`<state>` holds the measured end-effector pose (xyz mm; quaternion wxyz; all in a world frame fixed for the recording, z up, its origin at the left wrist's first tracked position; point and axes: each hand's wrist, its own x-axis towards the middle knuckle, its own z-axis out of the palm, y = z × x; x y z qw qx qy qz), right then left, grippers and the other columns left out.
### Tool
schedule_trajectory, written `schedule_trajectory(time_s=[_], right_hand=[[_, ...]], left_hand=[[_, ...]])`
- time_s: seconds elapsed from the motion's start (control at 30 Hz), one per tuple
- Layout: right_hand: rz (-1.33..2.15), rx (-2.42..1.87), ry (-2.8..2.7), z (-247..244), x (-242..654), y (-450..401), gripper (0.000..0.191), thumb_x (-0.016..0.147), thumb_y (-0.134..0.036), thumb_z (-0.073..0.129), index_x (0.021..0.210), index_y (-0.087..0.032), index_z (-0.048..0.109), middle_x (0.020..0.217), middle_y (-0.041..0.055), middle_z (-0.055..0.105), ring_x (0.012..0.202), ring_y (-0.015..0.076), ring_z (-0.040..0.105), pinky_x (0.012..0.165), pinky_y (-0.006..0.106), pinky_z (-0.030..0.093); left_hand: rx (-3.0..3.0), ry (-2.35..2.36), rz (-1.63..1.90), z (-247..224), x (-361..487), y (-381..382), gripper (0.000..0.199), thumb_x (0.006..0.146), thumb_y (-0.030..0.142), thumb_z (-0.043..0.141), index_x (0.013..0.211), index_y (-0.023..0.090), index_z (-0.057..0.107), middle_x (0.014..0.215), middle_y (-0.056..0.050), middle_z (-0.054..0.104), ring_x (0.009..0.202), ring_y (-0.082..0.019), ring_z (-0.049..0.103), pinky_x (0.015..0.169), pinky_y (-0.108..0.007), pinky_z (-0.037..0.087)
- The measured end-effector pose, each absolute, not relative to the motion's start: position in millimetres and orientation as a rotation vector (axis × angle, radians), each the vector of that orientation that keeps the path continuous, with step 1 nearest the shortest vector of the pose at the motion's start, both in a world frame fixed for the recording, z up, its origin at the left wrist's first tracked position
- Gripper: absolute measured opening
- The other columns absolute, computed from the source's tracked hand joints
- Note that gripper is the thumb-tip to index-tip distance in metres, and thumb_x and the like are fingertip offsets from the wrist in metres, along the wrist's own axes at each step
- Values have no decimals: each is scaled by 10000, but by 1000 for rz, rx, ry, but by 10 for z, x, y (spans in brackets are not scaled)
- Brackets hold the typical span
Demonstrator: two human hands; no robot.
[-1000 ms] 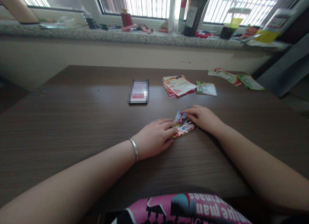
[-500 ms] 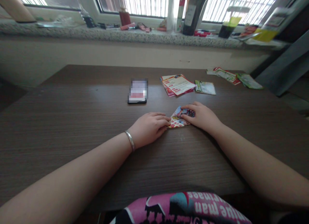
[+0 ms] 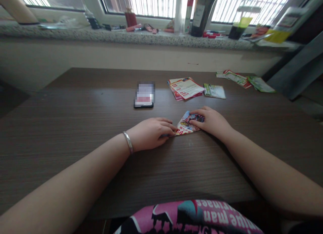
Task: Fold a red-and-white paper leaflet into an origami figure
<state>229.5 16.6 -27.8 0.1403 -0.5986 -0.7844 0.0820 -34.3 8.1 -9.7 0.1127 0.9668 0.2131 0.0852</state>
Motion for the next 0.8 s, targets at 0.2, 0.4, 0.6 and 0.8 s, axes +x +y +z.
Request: schedule_trajectory(time_s=[0.2, 0.4, 0.6, 0.8], right_hand=[[222, -1717, -2287, -295, 2296, 170, 411, 811, -529, 615, 1133, -283, 687, 1019, 84, 634, 910, 241, 619, 823, 353, 479], [226, -1695, -2274, -300, 2316, 163, 395, 810, -509, 620, 1118, -273, 692, 1008, 83, 631, 909, 243, 620, 830, 366, 483], [255, -1601, -2162, -282, 2300, 161, 345, 807, -415, 639, 1107, -249, 680, 1031, 67, 653, 901, 218, 614, 823, 355, 485], [279, -1525, -2006, -186, 2281, 147, 371, 812, -335, 619, 1152, -189, 646, 900, 65, 667, 783, 197, 603, 732, 337, 486]], left_hand=[[2868, 586, 156, -36, -402, 86, 338, 853, 114, 542, 1114, 260, 702, 1214, 27, 669, 1167, -222, 581, 1026, -354, 454], [2855, 558, 188, -8, -416, 87, 299, 867, 125, 526, 1049, 260, 722, 1171, 16, 690, 1130, -214, 597, 1001, -343, 451], [2684, 940, 211, -44, -341, 50, 296, 851, 326, 631, 1117, 197, 628, 1144, -63, 660, 1054, -214, 606, 930, -341, 482], [2662, 1104, 353, -120, -303, 15, 276, 876, 312, 597, 1129, 203, 615, 1082, -58, 665, 1001, -205, 610, 898, -338, 490]])
